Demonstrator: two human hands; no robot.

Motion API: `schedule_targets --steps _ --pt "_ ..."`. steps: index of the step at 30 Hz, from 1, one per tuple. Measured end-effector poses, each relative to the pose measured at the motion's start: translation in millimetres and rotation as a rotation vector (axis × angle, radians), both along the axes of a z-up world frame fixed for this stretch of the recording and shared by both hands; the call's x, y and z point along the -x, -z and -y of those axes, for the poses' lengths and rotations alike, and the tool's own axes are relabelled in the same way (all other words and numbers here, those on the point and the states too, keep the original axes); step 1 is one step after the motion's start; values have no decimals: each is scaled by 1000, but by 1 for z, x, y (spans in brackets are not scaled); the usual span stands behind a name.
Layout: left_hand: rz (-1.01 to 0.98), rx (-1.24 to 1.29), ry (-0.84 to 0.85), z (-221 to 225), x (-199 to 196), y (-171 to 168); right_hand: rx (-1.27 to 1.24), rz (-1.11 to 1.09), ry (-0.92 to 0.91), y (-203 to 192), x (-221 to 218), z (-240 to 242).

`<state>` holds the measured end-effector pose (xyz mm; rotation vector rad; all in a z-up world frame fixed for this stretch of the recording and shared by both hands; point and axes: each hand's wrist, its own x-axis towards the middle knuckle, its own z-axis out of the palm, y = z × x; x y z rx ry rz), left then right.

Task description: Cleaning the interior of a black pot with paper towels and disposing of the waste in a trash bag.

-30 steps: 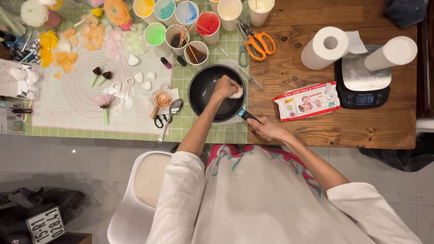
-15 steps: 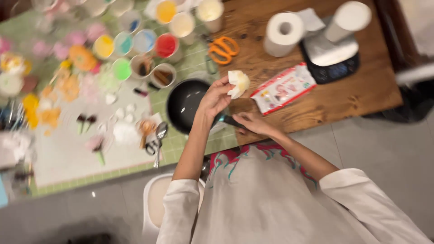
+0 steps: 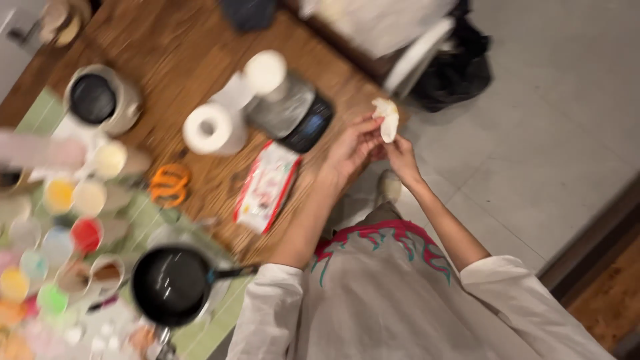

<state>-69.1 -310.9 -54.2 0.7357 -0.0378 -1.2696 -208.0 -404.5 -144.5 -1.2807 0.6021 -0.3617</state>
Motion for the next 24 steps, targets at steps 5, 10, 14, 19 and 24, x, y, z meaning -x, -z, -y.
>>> schedule_targets --steps 5,10,14,19,24 --pt "-230 -253 69 170 59 144 -35 -113 242 37 90 129" --pt "-294 -507 30 323 72 264 -113 -258 349 19 142 203" --pt "-163 -491 -298 407 52 240 -150 -295 359 8 159 231" --pt "-18 -557 -211 388 55 201 -131 -302 279 17 148 258" --pt "84 -341 73 278 47 109 -12 -139 51 -18 67 269"
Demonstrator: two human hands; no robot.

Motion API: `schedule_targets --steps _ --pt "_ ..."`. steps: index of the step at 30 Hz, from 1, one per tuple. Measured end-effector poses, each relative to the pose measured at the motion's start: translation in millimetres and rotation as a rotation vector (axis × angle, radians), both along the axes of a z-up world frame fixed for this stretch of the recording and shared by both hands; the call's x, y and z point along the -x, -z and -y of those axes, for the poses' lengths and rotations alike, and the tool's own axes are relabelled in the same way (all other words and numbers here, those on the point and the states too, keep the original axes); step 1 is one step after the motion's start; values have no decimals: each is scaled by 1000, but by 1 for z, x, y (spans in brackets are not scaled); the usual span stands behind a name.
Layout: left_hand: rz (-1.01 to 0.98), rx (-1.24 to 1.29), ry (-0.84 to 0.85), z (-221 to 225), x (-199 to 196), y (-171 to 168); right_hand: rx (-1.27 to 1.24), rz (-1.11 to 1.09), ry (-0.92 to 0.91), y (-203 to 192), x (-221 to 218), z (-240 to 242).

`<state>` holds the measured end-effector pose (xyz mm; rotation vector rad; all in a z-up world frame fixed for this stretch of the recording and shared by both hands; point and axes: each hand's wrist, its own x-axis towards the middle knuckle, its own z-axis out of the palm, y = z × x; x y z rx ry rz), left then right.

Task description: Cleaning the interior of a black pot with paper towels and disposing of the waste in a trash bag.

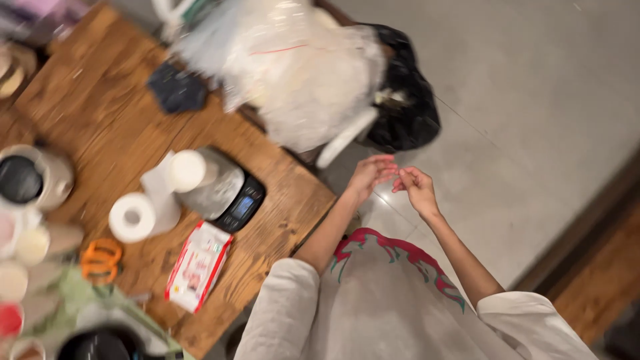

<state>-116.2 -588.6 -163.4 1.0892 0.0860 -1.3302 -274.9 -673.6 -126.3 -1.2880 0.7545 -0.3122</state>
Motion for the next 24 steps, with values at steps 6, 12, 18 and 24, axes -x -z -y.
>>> schedule_targets --steps 6,12,18,24 --pt "316 189 -187 -194 -65 -132 23 210 -432 -67 -126 -76" --pt "1018 -234 -744 -441 -122 -148 -33 270 -876 -110 -191 -229" --pt "814 -288 -997 -552 -113 -177 498 439 -953 -151 -289 -372" --pt "801 -84 -960 -600 -109 -156 1072 272 -802 -86 -430 -456"
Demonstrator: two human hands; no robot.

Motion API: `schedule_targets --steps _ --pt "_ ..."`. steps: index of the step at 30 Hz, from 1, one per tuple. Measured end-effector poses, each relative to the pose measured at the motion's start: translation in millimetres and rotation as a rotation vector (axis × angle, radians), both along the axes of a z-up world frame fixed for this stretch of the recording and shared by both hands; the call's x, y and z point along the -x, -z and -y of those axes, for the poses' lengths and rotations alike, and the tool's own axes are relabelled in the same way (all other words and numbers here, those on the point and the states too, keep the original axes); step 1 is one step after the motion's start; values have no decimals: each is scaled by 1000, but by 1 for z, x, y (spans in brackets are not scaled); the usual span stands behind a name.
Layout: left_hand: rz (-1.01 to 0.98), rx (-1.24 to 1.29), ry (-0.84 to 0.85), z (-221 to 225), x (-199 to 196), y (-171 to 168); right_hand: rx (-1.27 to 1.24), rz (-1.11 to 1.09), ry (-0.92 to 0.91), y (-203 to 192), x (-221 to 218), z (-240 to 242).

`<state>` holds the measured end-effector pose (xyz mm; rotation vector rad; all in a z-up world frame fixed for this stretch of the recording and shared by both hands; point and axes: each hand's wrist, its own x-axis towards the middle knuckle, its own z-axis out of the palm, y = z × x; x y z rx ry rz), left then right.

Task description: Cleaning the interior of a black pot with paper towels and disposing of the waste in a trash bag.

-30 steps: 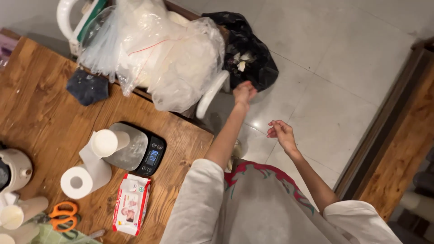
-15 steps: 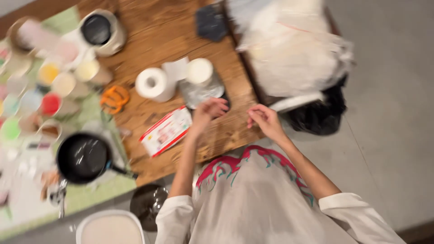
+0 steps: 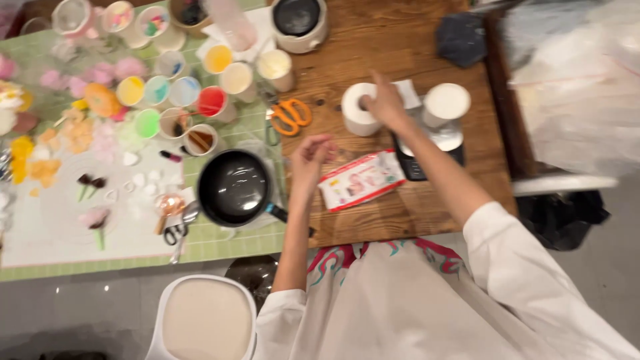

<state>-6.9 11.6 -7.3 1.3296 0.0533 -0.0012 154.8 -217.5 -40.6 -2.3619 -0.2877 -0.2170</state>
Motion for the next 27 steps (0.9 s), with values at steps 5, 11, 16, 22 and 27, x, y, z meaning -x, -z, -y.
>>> schedule_targets --steps 5,11,16,22,27 --pt "-31 6 45 -41 29 44 61 -412 195 45 -26 -3" --pt "-209 -83 108 -40 32 -23 -1009 -807 -56 37 15 13" --pt "163 -92 88 -30 15 -16 -1027 -632 -27 24 50 -36" --pt "118 -160 187 -40 28 -36 -1074 -399 -8 16 69 -45" --pt "68 241 268 -55 53 -91 -1106 -171 15 -1 69 -25"
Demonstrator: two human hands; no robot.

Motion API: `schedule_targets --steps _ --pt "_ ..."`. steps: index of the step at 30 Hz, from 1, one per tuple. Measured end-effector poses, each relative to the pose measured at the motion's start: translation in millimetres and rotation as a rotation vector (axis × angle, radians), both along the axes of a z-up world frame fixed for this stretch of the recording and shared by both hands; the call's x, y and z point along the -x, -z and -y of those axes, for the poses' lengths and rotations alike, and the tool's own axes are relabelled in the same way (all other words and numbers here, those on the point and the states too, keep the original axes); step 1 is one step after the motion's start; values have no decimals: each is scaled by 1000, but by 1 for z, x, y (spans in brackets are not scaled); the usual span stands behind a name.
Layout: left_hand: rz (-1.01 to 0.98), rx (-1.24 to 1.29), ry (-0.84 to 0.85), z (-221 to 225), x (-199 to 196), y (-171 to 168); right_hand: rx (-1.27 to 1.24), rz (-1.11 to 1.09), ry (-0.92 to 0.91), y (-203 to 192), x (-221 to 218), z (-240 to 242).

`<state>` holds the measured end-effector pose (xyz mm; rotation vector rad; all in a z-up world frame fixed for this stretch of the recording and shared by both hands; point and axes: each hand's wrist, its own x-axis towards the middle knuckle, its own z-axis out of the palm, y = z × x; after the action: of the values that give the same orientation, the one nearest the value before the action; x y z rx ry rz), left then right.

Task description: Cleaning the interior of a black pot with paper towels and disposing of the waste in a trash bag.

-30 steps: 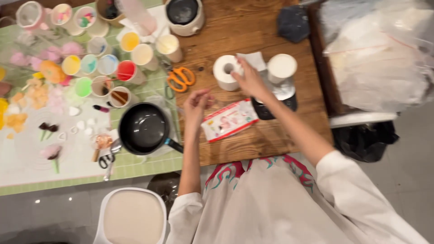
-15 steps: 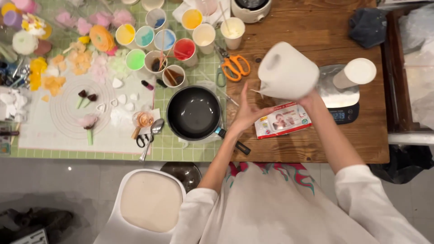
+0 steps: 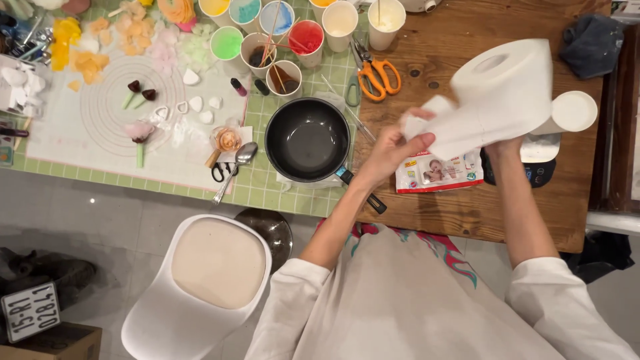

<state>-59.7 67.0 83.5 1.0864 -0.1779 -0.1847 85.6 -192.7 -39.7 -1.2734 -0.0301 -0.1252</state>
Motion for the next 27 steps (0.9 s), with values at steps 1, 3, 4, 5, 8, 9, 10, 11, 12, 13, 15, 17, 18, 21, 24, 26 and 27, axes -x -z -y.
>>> schedule_targets --steps 1,3,4,5,8,9,10,11,12,13,15,17,18,21,24,26,27 --pt "1 1 -4 -6 3 2 -6 36 27 -7 1 17" --pt "-48 498 1 -16 8 5 -19 109 85 -10 -5 22" --pt "-47 499 2 -27 9 -3 -18 110 86 -25 -8 20" --pt "-218 775 -80 -37 7 -12 46 136 147 -40 -11 21" --pt "-227 983 -256 -91 -5 24 213 200 307 -73 -14 24" --pt "-60 912 -358 -115 -12 46 310 234 397 -83 -16 24" --pt "-58 914 -351 -111 -15 37 311 239 404 -85 -14 23" --pt "-156 594 -502 -109 -19 27 444 333 461 -87 -14 21" --pt "-246 267 -642 -108 -22 17 577 427 518 -89 -15 17" --pt "-247 269 -644 -83 -35 30 578 428 515 -57 -19 23" --pt "42 -418 -657 -33 -58 56 233 212 267 10 -26 33" --pt "-84 -327 -454 14 -59 43 393 343 235 -69 30 -10" --pt "-202 -233 -245 36 -61 36 551 477 205 -120 38 -49" --pt "-428 230 -158 58 -50 43 1025 876 94 -141 43 -59" --pt "-508 515 -96 51 -20 -3 1205 909 30 -144 40 -50" --pt "-464 395 -65 69 -26 84 1244 918 -38 -131 29 -42" --pt "-420 270 -19 78 -29 127 1290 921 -90 -125 23 -39"
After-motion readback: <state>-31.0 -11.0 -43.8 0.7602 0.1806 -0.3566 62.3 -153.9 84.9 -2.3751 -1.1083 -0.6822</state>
